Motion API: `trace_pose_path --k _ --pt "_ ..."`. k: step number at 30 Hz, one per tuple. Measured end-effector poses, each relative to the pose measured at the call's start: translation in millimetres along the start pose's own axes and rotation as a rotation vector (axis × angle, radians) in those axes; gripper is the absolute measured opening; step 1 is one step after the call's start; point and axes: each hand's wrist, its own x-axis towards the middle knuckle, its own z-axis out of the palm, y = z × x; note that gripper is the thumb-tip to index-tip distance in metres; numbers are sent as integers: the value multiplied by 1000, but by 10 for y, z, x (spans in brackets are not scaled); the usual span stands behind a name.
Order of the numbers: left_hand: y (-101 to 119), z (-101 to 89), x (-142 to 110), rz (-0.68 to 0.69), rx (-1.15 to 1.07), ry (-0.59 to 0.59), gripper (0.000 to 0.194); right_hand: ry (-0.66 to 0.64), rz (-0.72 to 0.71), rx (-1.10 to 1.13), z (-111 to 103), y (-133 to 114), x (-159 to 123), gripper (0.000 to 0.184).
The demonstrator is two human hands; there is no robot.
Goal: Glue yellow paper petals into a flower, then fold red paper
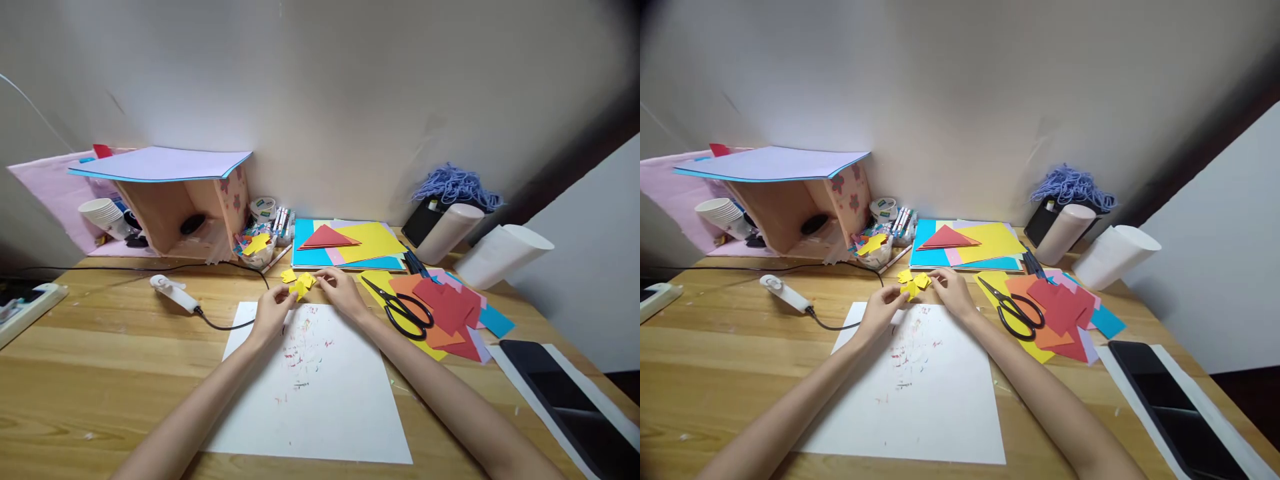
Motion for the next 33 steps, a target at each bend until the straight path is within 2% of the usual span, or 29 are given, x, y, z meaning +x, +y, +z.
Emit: trace_pose_path --k 3,6,11,18,26,33 --pt "-24 -52 23 -19 -25 12 30 -7 -223 -204 14 63 88 20" --pt "-23 -47 -7 -32 -6 20 29 -71 -319 -319 43 93 127 22" --pt "-15 -14 -77 33 120 63 29 -105 -311 -364 73 119 110 17" --pt "-6 -21 -78 40 51 69 27 -110 -340 -442 72 120 93 29" --pt "-30 -8 -76 56 45 63 26 -129 -392 -443 99 202 101 19" --pt "-29 -10 -78 49 47 87 28 -108 -380 -444 92 141 72 15"
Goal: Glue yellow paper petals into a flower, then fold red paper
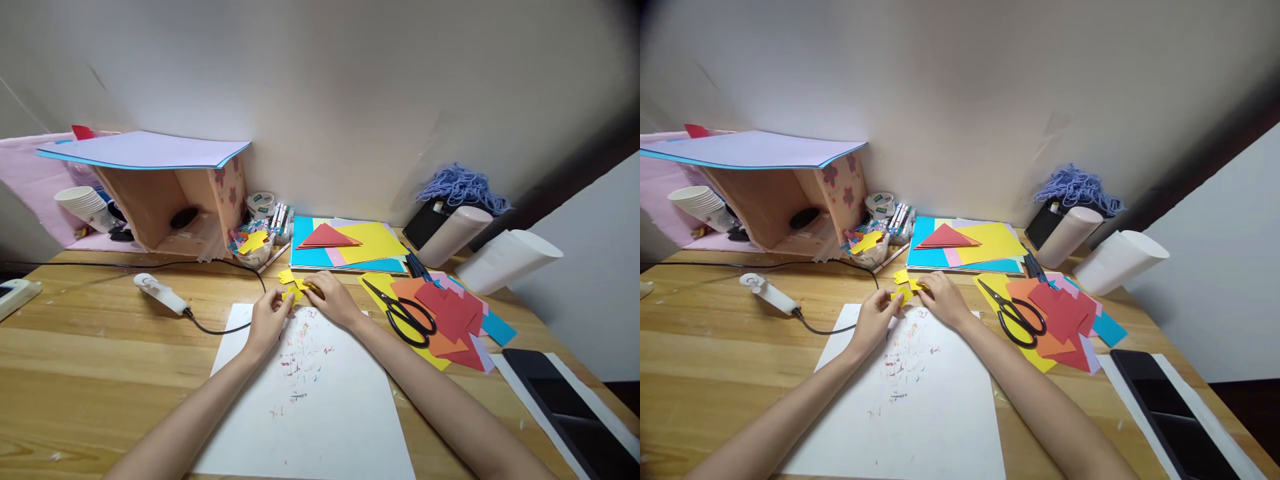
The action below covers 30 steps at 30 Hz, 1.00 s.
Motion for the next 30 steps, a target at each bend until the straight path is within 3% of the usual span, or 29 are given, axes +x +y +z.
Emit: trace_pose_path --k 11,19,24,30 --pt "-16 4 2 -24 11 11 27 -7 -5 4 1 -9 -23 18" --pt "-17 8 -3 -29 -1 11 29 231 128 129 -49 -25 -14 19" --pt "-29 10 3 -34 1 8 27 325 330 433 -27 5 -39 21" --pt "-23 14 11 -39 -58 35 26 187 445 797 -30 -44 -32 25"
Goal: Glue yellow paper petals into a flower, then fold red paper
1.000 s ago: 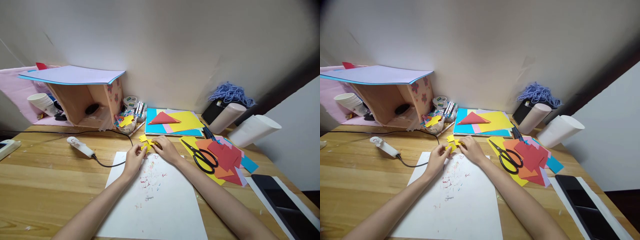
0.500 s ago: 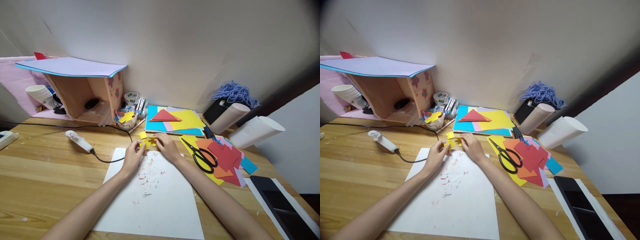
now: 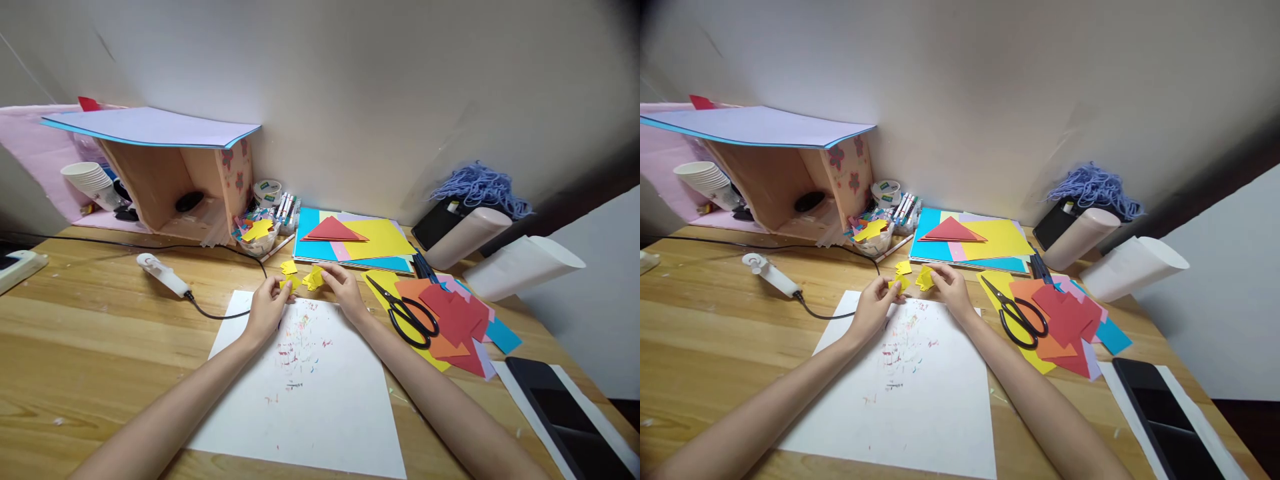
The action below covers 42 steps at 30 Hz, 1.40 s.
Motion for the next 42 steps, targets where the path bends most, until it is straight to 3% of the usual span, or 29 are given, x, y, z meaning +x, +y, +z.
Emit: trace_pose_path --k 4,8,17,27,42 --pt "6 7 8 -9 -59 9 27 -214 179 88 25 -54 -41 28" --pt "-1 6 3 9 -90 -11 27 -325 221 71 29 -40 -54 29" --pt "-14 9 7 8 -85 -35 30 -314 160 -27 45 -26 -30 29" --pt "-28 5 5 24 -4 -79 29 -253 139 36 65 0 -37 29" --pt "0 1 -18 21 22 -143 30 -288 143 59 14 -3 -46 34"
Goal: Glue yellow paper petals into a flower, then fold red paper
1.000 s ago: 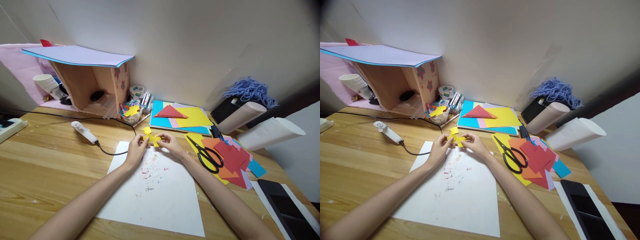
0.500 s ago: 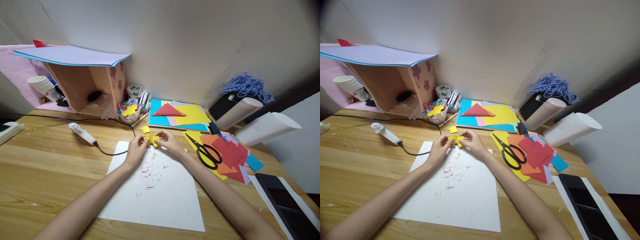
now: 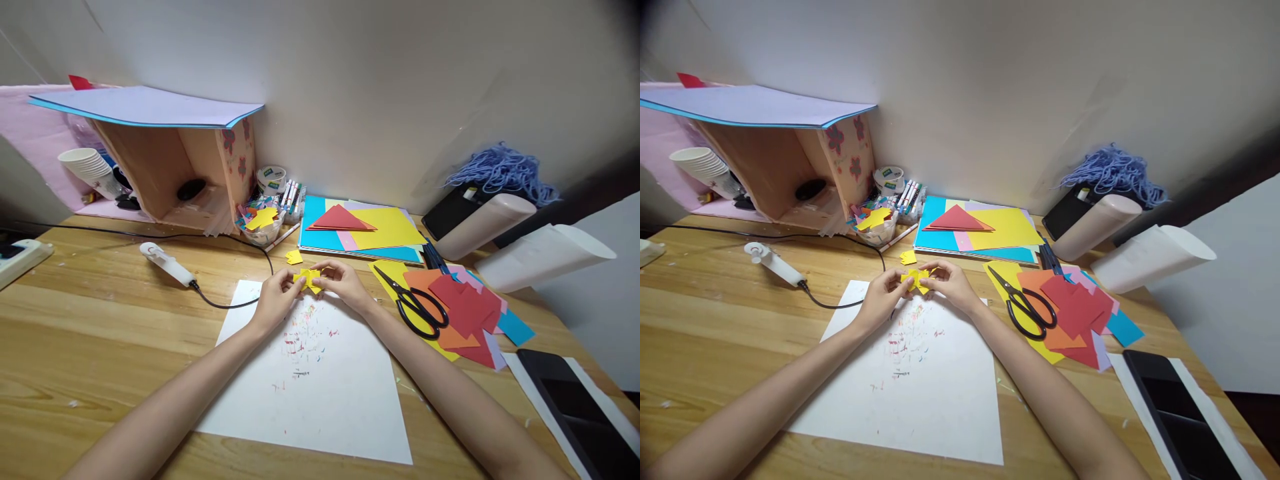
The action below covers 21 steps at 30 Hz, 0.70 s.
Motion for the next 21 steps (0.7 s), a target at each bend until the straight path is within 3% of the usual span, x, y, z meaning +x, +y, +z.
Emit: trace_pose_path --k 21 --pt "-23 -7 19 -53 -32 -51 30 41 -43 3 -11 33 13 31"
